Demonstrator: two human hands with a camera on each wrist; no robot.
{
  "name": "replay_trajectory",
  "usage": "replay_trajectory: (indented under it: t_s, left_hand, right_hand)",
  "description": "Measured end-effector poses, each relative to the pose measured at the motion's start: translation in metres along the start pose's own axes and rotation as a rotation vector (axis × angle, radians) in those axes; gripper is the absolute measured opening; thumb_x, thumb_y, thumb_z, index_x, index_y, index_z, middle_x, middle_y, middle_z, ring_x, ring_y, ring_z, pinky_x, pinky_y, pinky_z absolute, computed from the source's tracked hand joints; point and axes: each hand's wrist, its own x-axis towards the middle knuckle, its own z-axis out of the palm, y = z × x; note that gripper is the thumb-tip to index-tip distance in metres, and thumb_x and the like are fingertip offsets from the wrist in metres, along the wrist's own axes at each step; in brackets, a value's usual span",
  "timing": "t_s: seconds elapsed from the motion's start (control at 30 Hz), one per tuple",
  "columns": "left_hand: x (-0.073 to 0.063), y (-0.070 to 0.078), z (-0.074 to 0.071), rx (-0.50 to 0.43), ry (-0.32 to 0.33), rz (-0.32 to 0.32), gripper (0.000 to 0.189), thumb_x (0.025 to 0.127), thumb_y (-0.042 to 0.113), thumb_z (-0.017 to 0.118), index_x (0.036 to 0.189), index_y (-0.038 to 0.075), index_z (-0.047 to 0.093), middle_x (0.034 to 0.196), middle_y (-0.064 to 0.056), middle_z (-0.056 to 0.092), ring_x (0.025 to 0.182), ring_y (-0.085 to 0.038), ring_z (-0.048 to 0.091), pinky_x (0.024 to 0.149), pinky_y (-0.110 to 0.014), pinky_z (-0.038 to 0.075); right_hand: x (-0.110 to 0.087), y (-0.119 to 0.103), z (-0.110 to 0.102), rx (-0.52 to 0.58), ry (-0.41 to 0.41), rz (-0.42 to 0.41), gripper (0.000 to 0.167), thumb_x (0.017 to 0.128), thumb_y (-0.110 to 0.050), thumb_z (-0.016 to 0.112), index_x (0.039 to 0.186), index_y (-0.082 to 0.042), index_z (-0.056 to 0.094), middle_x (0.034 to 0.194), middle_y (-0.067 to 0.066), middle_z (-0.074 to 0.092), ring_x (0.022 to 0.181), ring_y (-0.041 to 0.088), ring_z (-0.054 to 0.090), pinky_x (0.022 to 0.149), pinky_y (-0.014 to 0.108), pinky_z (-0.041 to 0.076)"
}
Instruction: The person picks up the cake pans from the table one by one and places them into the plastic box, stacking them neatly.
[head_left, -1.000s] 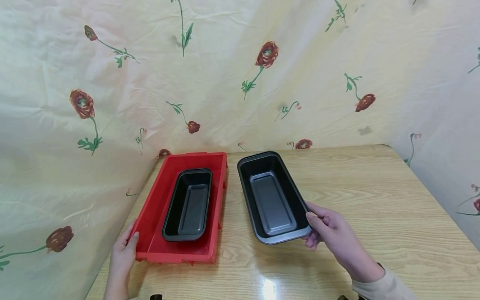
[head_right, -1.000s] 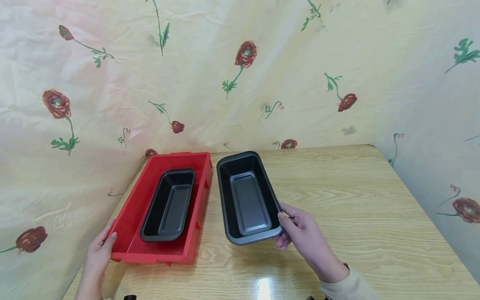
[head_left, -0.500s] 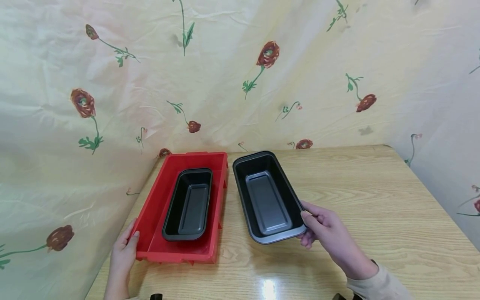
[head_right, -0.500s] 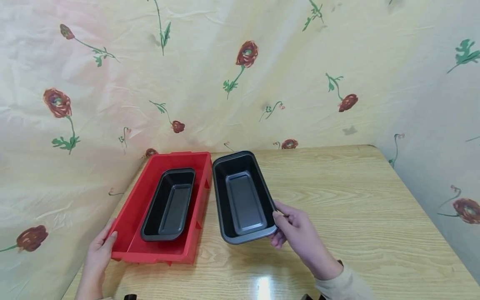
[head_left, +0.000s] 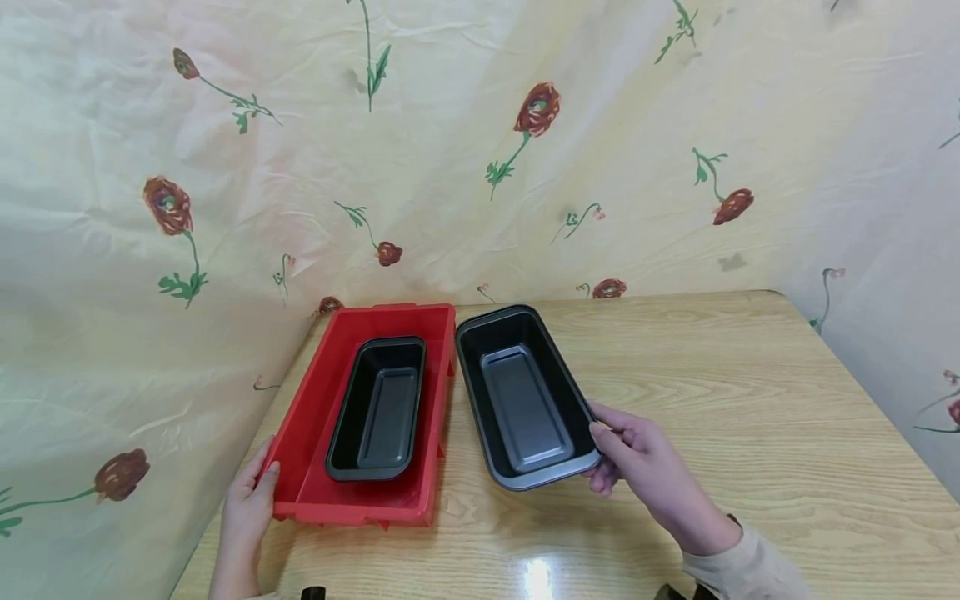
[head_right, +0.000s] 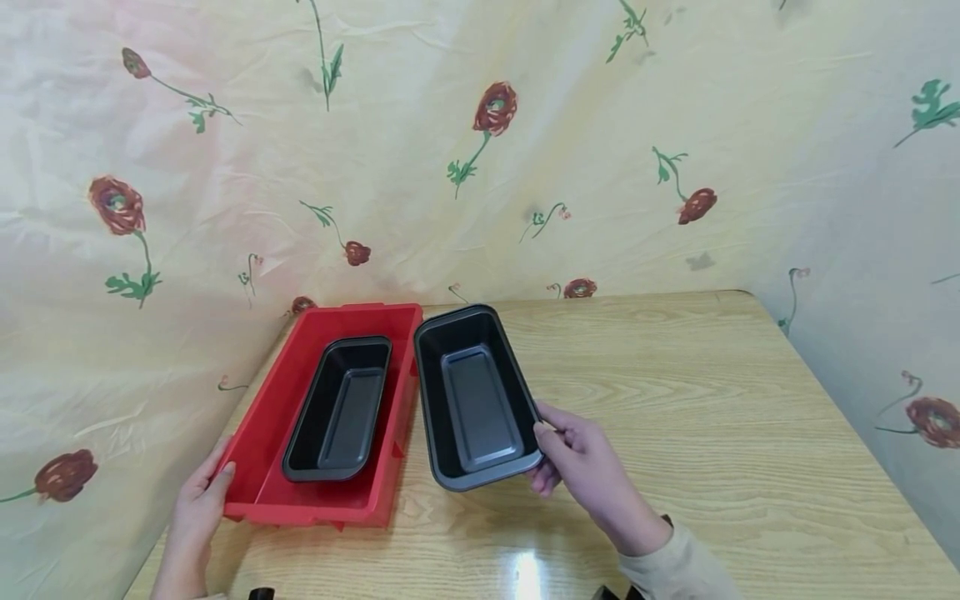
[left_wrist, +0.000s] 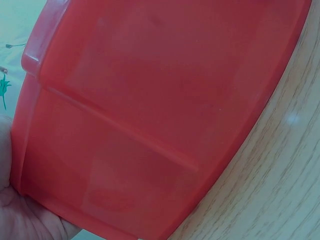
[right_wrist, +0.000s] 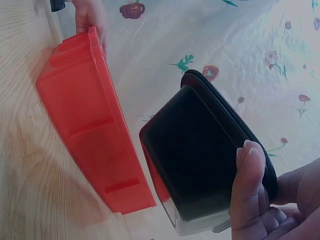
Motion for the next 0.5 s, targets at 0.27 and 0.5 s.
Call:
replay_trajectory:
  t_s: [0.27,0.5]
  left_hand:
    - [-0.0007,0.001,0.0001,0.0,-0.002,0.0,0.054,0.112,0.013,0.041,0.164,0.01,0.026,0.167,-0.025,0.023,0.145,-0.044,0.031,0.074,-0.002,0.038]
    - [-0.0012,0.0011,0.0004,-0.005,0.0,0.001,0.054,0.112,0.014,0.04,0.164,0.01,0.026,0.166,-0.024,0.024,0.144,-0.042,0.032,0.075,-0.002,0.039]
  right_hand:
    - [0.0032,0.0011,0.0043,0.02,-0.005,0.001,0.049,0.11,-0.003,0.044,0.149,0.023,0.029,0.074,0.013,0.069,0.054,0.012,0.062,0.05,0.029,0.055]
    - [0.0055,0.0012,0.0086,0.019,-0.006,0.0,0.048,0.11,-0.003,0.044,0.148,0.024,0.031,0.072,0.014,0.067,0.054,0.012,0.062,0.049,0.029,0.055]
